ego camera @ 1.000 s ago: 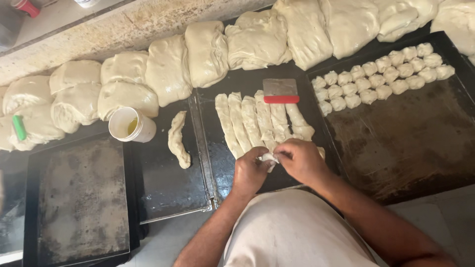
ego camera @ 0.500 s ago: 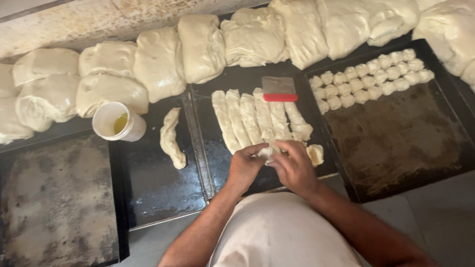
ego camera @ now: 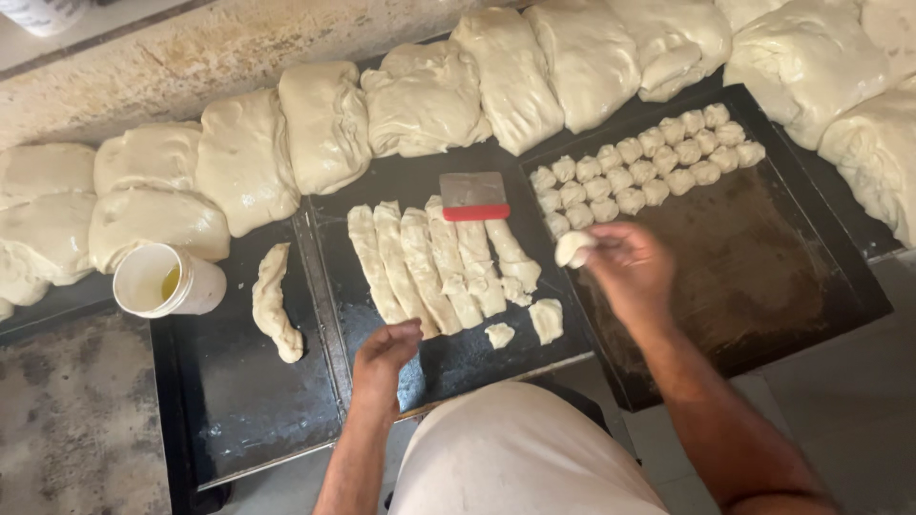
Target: The person stretches a long strip of dough on a workstation, cuts it into small square portions using a dough scraper, and then rolls each portion into a small round ball by hand, placing the finished balls onto a metal tray.
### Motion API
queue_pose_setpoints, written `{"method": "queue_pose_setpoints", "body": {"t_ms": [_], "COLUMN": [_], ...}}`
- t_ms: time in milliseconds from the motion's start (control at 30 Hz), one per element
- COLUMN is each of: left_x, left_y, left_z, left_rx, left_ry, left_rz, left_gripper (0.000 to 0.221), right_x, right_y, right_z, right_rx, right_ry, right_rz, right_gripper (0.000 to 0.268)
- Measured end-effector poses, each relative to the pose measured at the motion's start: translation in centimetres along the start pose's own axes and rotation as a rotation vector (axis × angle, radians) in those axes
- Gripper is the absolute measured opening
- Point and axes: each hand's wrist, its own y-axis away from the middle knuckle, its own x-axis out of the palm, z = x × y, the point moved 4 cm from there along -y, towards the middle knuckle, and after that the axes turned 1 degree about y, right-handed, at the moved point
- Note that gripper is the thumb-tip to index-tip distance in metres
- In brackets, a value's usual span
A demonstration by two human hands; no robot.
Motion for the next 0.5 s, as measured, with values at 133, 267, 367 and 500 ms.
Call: {"method": "queue_pose_setpoints", "body": {"t_ms": [133, 267, 367, 500], "left_x": [1.7, 3.6, 3.7, 1.9], "left_y": [0.5, 0.8, 0.8, 0.5], "left_z": [0.5, 1.0, 1.0, 1.1], "left_rx": [-0.058, -0.06, -0.094, -0.082], "left_ry": [-0.01, -0.014, -0.034, -0.084], "left_rz": [-0.016, 0.029, 0.042, 0.025], "left_gripper": [0.025, 0.028, 0.026, 0.029], "right_x": [-4.7, -4.0, -3.2, -3.9], "right_y": [-2.4, -2.9, -2.4, 0.6], "right_z": [-7.5, -17.4, -16.8, -9.8], "right_rx": [0.129, 0.201, -0.055, -0.066], "right_ry": [-0.229, 0.196, 0.941, 0.725], "right_rz": [-0.231, -0.249, -0.201, -0.24], "right_gripper": [0.015, 0.006, 0.006, 0.014]}}
